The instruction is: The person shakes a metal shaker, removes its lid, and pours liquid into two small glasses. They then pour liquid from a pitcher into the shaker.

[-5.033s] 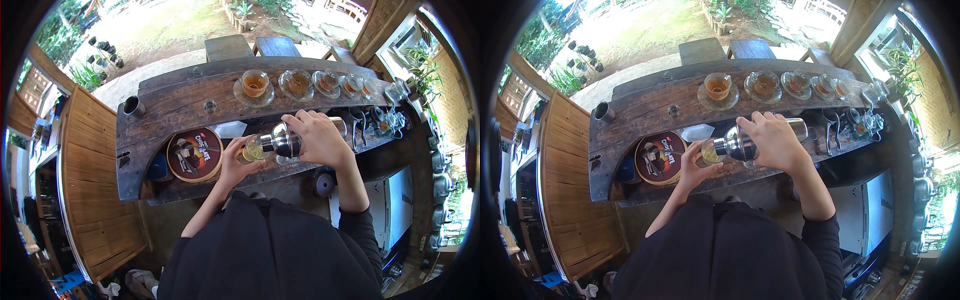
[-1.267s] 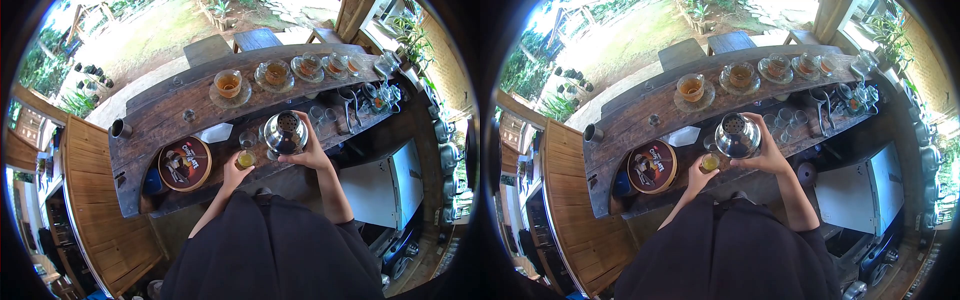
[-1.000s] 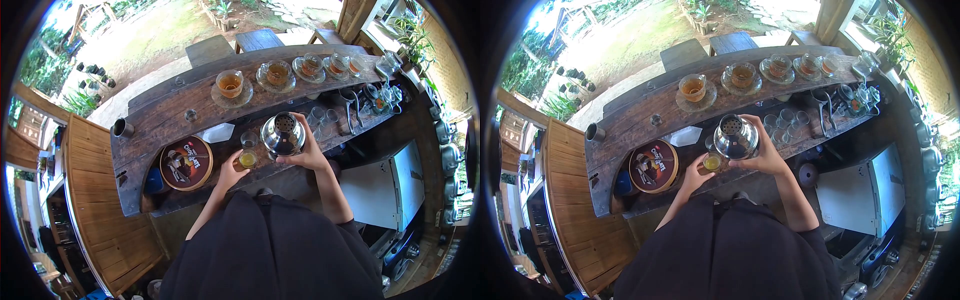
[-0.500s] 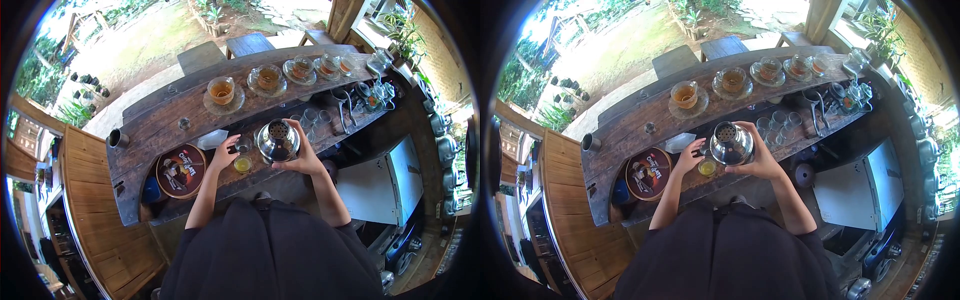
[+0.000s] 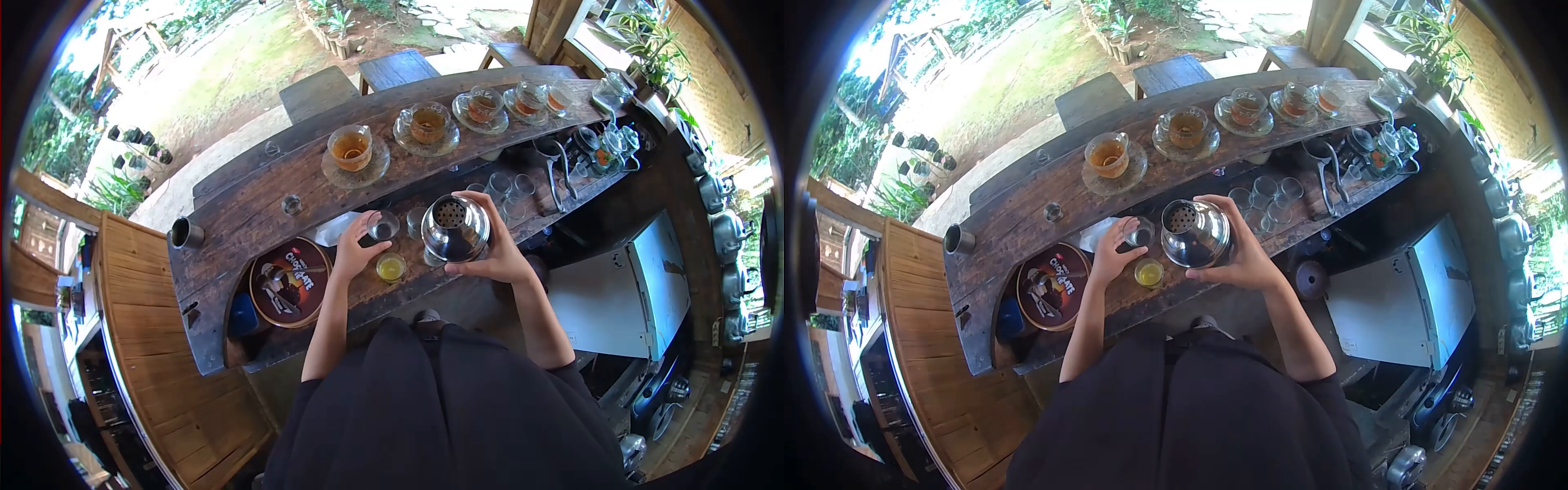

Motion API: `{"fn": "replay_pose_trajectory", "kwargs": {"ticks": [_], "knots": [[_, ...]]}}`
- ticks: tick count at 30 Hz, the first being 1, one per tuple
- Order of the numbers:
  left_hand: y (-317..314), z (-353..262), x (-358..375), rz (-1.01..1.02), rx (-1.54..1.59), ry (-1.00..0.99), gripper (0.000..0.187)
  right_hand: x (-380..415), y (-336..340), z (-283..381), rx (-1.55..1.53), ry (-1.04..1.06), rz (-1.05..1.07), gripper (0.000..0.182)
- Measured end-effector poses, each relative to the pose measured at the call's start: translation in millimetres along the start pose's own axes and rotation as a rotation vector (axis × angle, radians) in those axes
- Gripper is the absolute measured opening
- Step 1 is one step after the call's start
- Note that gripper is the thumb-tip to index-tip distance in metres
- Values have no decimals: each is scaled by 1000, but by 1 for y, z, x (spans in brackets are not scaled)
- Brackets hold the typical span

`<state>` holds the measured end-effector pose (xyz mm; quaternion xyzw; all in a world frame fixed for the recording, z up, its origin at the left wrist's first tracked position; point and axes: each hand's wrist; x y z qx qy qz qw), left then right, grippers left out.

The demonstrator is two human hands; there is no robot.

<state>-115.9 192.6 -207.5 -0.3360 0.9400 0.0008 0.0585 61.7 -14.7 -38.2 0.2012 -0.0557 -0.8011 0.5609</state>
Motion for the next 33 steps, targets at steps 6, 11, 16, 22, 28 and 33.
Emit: {"fn": "replay_pose_trajectory", "kwargs": {"ticks": [6, 11, 16, 22, 28, 33], "knots": [[-22, -73, 23, -19, -62, -92, 70, -12, 7, 7, 316, 66, 22, 93], [-25, -106, 36, -43, -104, -129, 70, -20, 15, 27, 847, 175, 84, 92], [-26, -116, 42, -35, -141, -190, 67, -23, 18, 36, 985, 207, 92, 90], [-28, -116, 47, -29, -135, -211, 66, -25, 16, 40, 1113, 205, 116, 89], [-29, -117, 50, -4, -170, -254, 68, -28, 13, 52, 1277, 248, 149, 86], [-30, -116, 52, -6, -155, -260, 68, -31, 11, 56, 1345, 301, 165, 81]]}}
Point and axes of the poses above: each hand's wrist, its own x-axis away from the middle knuckle, its own y-axis out of the back of the hand, z = x × y, and after that the axes turned 9 degrees about x, right-handed
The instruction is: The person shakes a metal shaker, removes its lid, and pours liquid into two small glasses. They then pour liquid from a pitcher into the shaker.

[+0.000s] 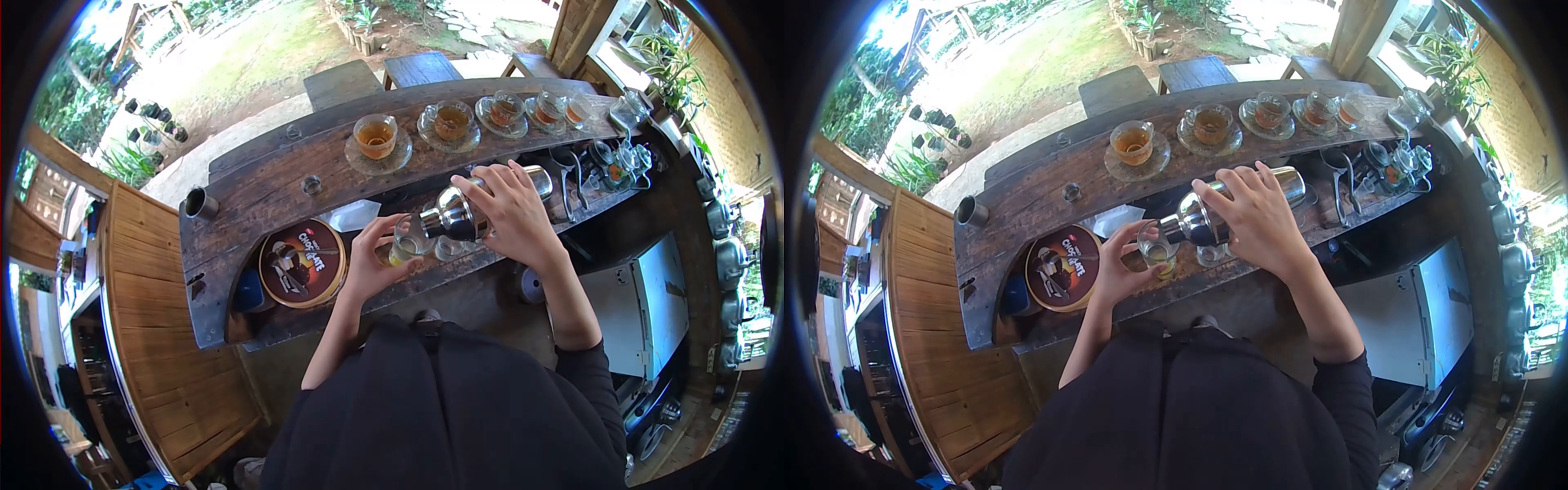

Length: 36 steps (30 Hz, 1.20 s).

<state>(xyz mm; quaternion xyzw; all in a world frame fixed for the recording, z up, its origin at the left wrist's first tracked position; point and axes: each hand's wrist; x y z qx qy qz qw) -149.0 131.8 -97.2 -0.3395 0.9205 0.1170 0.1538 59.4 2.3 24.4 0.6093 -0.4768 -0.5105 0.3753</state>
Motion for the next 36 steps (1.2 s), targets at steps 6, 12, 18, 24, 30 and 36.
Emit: {"fn": "replay_pose_trajectory", "kwargs": {"ticks": [6, 12, 18, 24, 30, 36], "knots": [[-2, 2, 1, -1, 19, -14, 66, -5, 6, 6, 57, 34, -16, 71], [-3, 0, 3, -8, 21, 35, 68, -8, 8, 8, 85, 59, -13, 64], [-3, 3, 3, -9, 33, 38, 68, -11, 9, 9, 100, 80, -25, 54], [-4, 5, 3, -11, 41, 30, 67, -15, 10, 11, 194, 106, -7, 50], [-4, 10, 3, -15, 38, 18, 66, -20, 9, 13, 223, 115, -31, 45], [-5, 10, 3, -35, 59, 15, 65, -24, 9, 16, 282, 141, -41, 41]]}}
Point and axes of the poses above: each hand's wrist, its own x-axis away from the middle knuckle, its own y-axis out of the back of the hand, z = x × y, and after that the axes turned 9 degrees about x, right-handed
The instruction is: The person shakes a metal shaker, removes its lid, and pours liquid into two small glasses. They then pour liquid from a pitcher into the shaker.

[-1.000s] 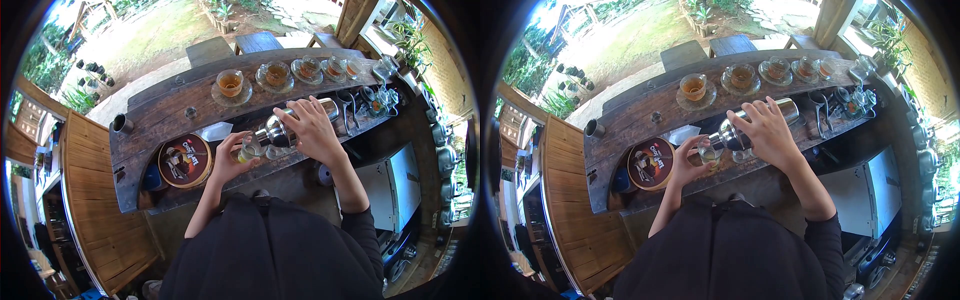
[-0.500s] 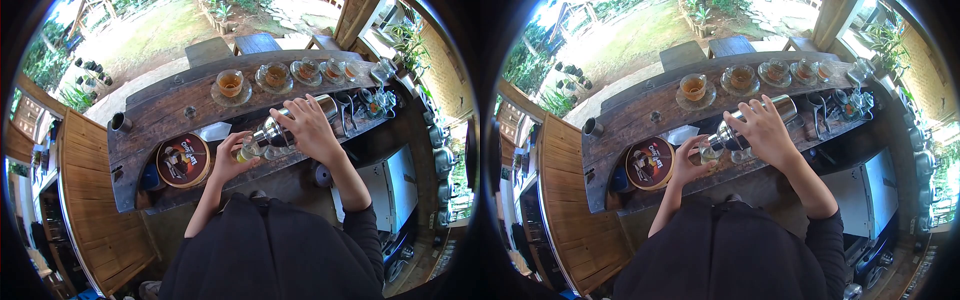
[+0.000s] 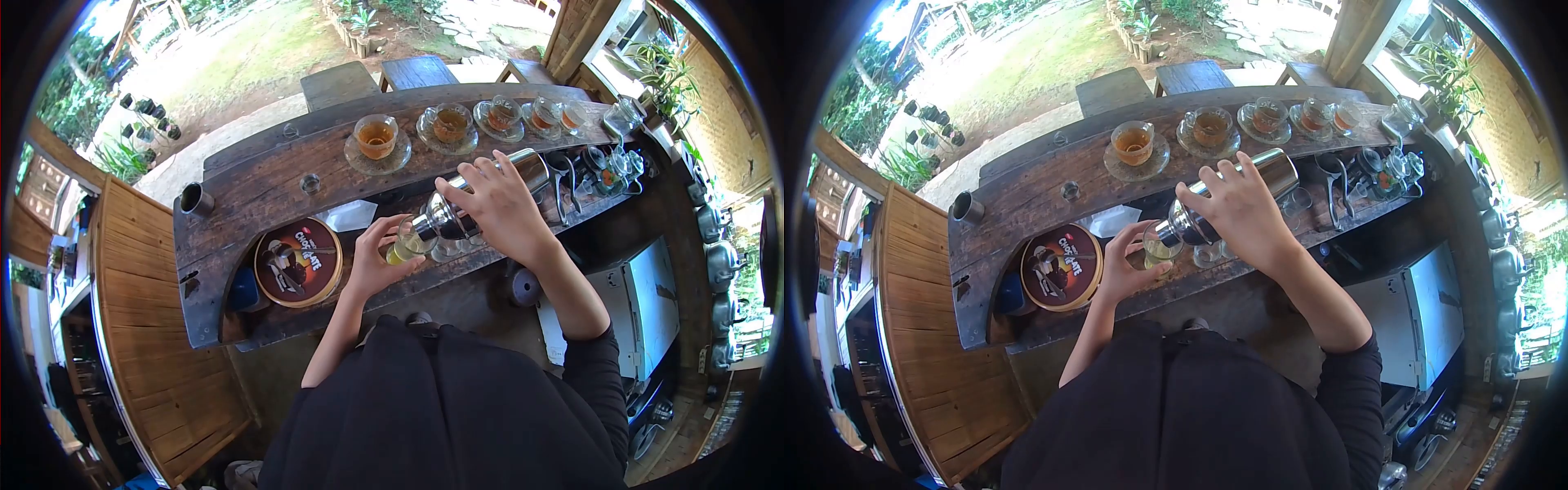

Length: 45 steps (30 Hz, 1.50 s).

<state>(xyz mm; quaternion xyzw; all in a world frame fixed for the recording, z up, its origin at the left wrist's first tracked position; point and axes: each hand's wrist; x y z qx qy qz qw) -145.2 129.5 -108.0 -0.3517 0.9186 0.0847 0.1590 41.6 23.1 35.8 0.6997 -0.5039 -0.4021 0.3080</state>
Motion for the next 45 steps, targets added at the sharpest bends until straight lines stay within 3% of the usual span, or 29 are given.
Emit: {"fn": "replay_pose_trajectory", "kwargs": {"ticks": [12, 28, 30, 31, 35, 42, 44, 45], "knots": [[-5, 13, 3, 17, 95, 108, 68, -17, 6, 12, 141, 35, 147, 33], [1, 16, 0, -24, 120, 48, 66, -31, 17, 12, 153, 47, 185, 37], [3, 14, 0, -47, 110, 34, 65, -29, 16, 4, 11, 18, 159, 51], [4, 14, 0, -50, 108, 34, 65, -27, 15, -1, -35, 17, 179, 68], [6, 11, -1, -95, 121, 28, 65, -18, 9, -11, -207, -45, 157, 79], [4, 13, -7, -70, 95, 46, 65, -14, 2, -11, -110, -52, 107, 68], [2, 16, -8, -60, 88, 48, 65, -17, 7, -7, 51, -46, 126, 41], [1, 17, -9, -55, 81, 48, 64, -18, 6, -5, 51, -49, 129, 41]]}}
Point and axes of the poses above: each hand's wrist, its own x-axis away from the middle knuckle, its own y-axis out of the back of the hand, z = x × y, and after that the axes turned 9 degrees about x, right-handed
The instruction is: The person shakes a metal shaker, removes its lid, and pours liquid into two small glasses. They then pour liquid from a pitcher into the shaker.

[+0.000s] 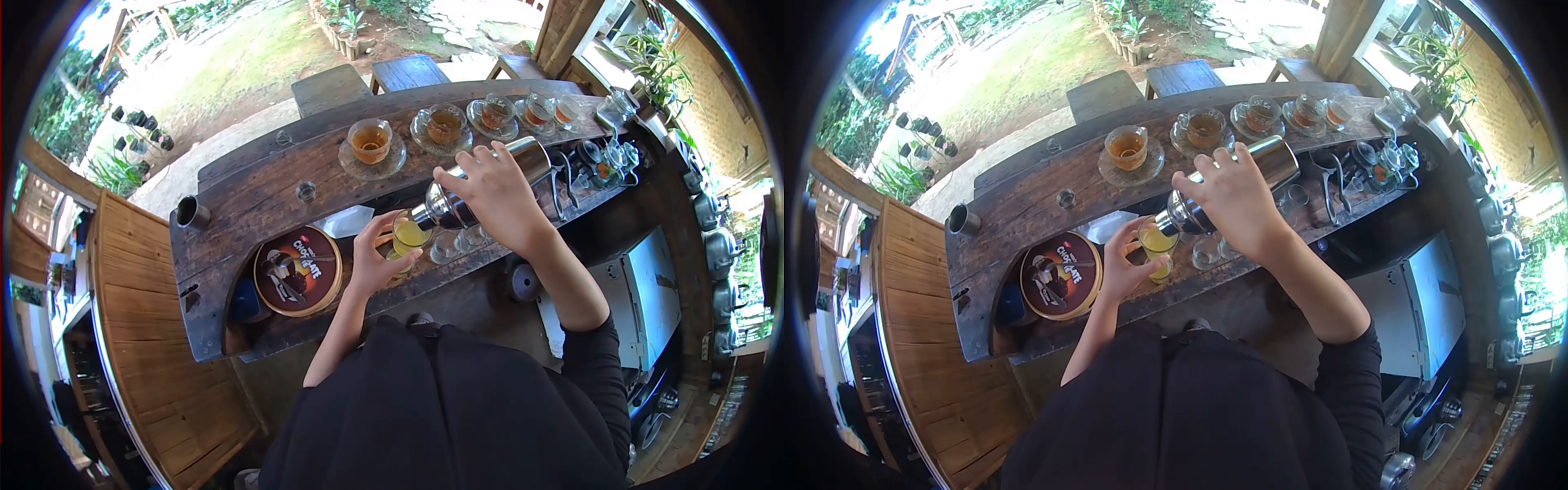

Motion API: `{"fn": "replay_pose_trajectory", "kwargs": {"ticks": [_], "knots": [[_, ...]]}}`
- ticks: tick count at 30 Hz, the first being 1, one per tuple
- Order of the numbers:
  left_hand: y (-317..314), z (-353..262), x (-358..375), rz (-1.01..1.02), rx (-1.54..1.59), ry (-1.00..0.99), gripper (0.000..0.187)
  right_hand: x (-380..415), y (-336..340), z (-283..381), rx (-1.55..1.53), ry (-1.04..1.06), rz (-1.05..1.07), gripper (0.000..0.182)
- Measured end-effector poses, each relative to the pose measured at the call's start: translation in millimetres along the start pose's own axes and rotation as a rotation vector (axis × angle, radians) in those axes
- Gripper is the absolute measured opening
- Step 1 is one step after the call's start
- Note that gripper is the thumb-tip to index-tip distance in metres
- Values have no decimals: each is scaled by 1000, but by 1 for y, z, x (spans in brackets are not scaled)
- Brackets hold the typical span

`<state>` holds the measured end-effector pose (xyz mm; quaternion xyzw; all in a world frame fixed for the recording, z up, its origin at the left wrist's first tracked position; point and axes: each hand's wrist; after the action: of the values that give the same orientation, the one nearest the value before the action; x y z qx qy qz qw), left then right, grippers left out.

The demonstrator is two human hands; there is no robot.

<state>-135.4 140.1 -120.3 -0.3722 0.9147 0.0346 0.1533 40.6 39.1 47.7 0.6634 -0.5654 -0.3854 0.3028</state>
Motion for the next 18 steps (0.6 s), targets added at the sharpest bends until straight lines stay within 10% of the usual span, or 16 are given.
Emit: {"fn": "replay_pose_trajectory", "kwargs": {"ticks": [18], "knots": [[-3, 2, -6, -18, 5, 4, 64, -7, 3, 3, 144, 24, 14, 35]]}}
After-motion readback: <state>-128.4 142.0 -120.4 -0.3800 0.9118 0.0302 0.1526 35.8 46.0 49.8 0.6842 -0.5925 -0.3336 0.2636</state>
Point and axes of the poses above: each hand's wrist, its own x-axis away from the middle knuckle, its own y-axis out of the back of the hand, z = x × y, and after that the axes turned 9 degrees about x, right-handed
